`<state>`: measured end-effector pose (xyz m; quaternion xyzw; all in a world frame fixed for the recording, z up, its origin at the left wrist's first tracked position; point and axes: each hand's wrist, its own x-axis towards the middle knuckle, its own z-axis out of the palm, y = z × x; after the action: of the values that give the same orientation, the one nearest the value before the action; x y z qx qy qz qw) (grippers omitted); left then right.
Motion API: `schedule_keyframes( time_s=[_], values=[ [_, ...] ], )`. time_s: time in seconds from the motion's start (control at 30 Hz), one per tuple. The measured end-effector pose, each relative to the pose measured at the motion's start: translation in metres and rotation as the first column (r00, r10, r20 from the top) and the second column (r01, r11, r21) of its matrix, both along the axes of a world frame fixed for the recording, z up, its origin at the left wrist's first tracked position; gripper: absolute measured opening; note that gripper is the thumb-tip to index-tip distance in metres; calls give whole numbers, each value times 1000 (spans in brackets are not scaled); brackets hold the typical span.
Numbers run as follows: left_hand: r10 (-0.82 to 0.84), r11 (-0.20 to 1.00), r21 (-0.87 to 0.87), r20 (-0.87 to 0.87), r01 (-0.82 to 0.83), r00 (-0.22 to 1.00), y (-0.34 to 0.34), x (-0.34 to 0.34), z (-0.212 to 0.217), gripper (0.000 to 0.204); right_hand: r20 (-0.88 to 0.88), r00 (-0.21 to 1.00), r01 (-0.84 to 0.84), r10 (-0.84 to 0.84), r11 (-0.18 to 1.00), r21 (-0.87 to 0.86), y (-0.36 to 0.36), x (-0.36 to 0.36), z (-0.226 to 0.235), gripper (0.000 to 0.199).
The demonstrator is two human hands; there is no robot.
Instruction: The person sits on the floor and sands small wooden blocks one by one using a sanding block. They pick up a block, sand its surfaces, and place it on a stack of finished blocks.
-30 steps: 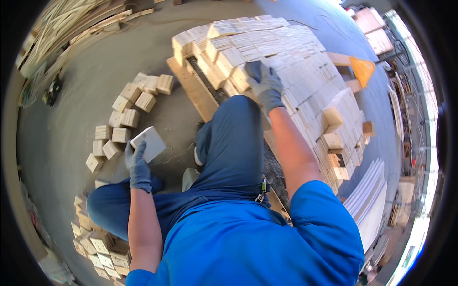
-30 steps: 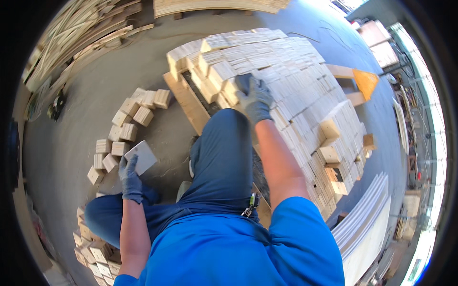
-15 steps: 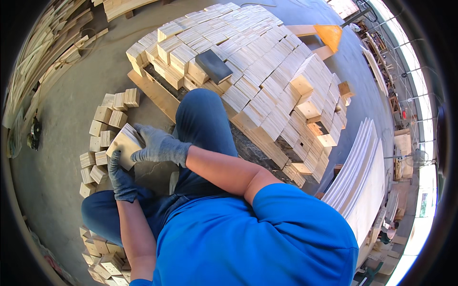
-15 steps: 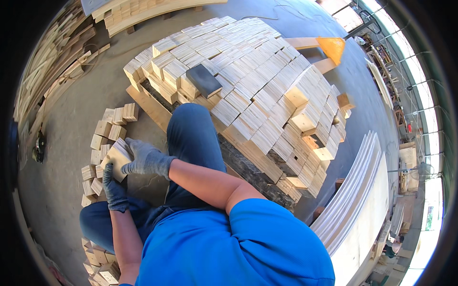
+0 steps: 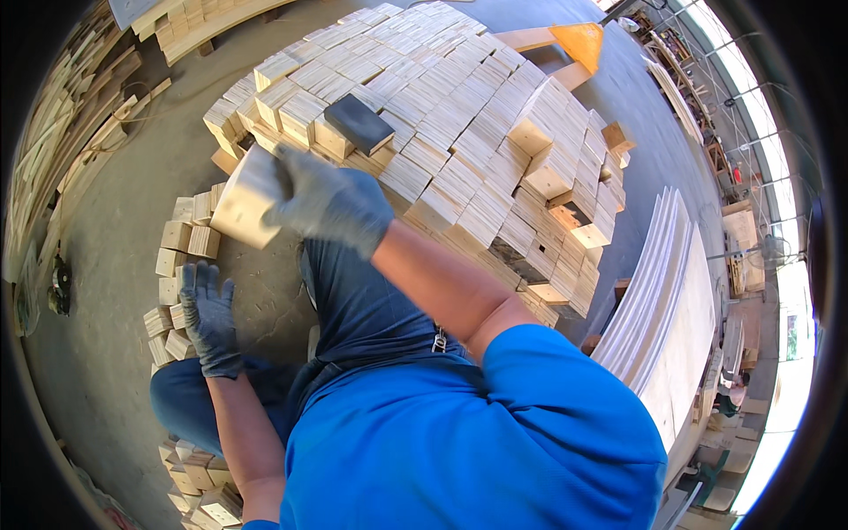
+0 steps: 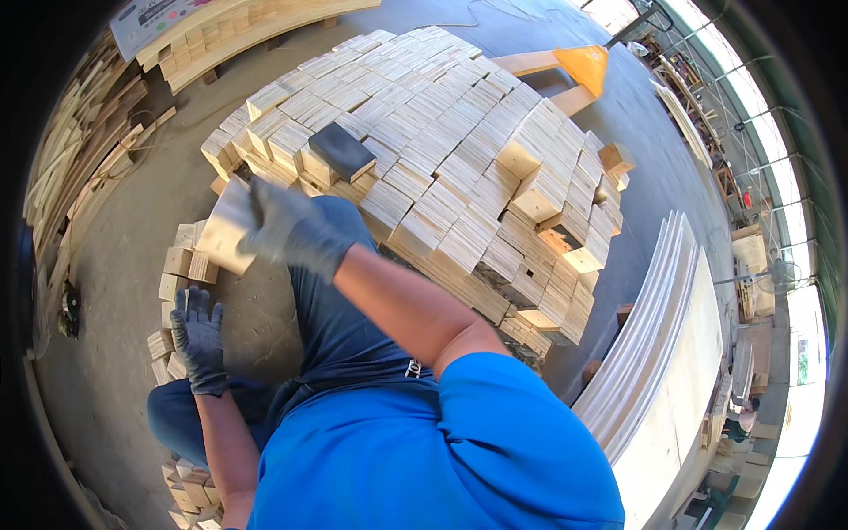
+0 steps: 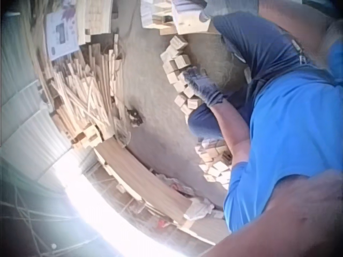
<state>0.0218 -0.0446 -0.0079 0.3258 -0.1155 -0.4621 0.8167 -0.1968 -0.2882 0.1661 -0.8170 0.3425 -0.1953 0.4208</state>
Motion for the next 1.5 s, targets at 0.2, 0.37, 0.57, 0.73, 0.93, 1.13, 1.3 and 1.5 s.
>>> schedule_keyframes(
  time_s=[0.2, 0.37, 0.57, 0.73, 0.93, 1.13, 1.3, 1.5],
  values=[
    [148, 963, 240, -91, -122, 985, 36, 40, -62, 42, -81, 944, 241, -321, 834, -496, -137, -109, 23, 88],
    [109, 957, 276, -51, -91, 993, 59, 44, -84, 39, -232, 825, 208, -515, 658, -723, -232, -249, -5, 96],
    [115, 942, 324, -56, -91, 992, 85, 48, -91, 41, -502, 590, 311, -632, 752, -581, -239, -310, -12, 91],
    [158, 888, 443, -46, -122, 986, 77, 45, -88, 42, -627, 417, 323, -658, 752, -574, -242, -342, -25, 90],
    [135, 834, 533, 49, -140, 990, 66, 34, -81, 44, -672, 200, 275, -713, 699, -660, -214, -331, -40, 76],
    [139, 795, 583, 91, -166, 986, 61, 28, -73, 41, -605, 195, 172, -772, 635, -754, -208, -330, -50, 68],
    [155, 764, 613, 123, -198, 980, 57, 18, -62, 38, -598, 119, 161, -793, 609, -776, -210, -334, -64, 82],
    [142, 752, 622, 172, -220, 975, 58, 11, -52, 40, -582, 47, 140, -812, 583, -801, -212, -331, -68, 81]
  ],
)
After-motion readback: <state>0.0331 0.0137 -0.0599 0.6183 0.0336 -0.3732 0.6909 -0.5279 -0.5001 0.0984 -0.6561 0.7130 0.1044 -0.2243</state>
